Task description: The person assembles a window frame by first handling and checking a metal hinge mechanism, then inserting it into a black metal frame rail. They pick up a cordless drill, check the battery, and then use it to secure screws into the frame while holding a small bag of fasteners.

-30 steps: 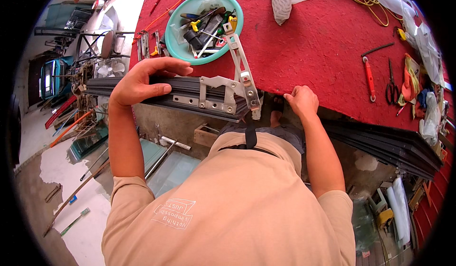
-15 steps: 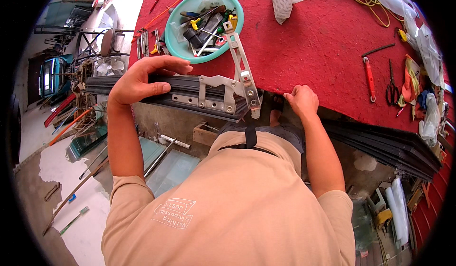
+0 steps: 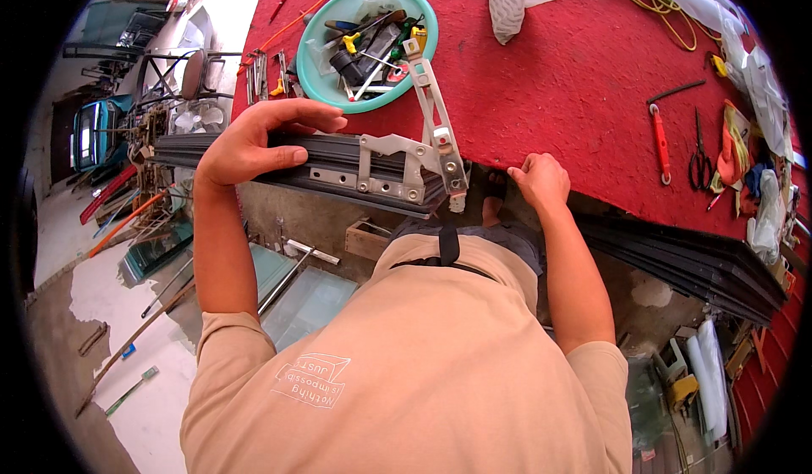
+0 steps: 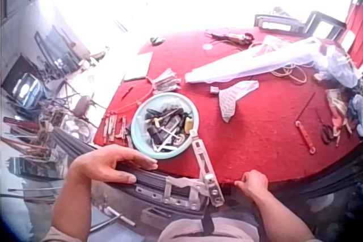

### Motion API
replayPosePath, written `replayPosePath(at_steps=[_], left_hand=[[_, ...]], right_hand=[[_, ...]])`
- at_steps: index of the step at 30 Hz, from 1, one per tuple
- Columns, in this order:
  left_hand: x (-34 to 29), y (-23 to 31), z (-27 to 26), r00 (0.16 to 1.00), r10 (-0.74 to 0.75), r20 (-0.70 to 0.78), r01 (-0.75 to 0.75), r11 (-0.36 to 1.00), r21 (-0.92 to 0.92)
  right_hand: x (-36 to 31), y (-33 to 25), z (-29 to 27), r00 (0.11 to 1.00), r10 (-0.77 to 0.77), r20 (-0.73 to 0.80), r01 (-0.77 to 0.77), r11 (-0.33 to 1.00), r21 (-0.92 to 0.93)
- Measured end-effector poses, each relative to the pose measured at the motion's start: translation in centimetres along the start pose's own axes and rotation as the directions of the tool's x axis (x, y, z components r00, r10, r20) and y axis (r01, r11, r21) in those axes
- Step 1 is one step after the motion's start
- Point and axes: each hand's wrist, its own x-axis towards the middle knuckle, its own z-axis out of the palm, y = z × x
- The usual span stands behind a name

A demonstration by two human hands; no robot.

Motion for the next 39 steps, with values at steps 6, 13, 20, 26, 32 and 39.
replayPosePath(at_steps=[6,13,20,26,32,39], left_hand=[[0.0,-0.2,0.0,1.0,0.007,0.002,-0.007,1.0,0.005],[0.0,-0.2,0.1,0.999,0.045,-0.003,-0.045,0.999,0.022],[0.1,-0.4,0.0,0.998,0.058,0.0,-0.058,0.998,0.03],[0.1,-0.4,0.2,0.996,0.091,-0.012,-0.09,0.995,0.051],[0.4,-1.4,0.2,0.993,0.109,-0.055,-0.106,0.993,0.057],[0.7,-1.3,0.9,0.988,0.004,-0.153,0.005,0.998,0.059]], right_hand=[[-0.1,0.0,0.0,1.0,-0.008,-0.008,0.008,1.0,0.001],[-0.1,-0.2,-0.3,1.0,0.005,0.012,-0.005,1.0,0.009],[0.0,0.5,0.4,0.997,-0.054,-0.061,0.054,0.999,0.003],[0.0,0.0,-0.2,1.0,-0.013,0.003,0.013,1.0,0.011],[0.1,0.3,0.1,0.999,-0.034,-0.011,0.033,0.999,-0.009],[-0.1,0.3,0.1,0.999,-0.048,-0.024,0.048,0.999,0.001]])
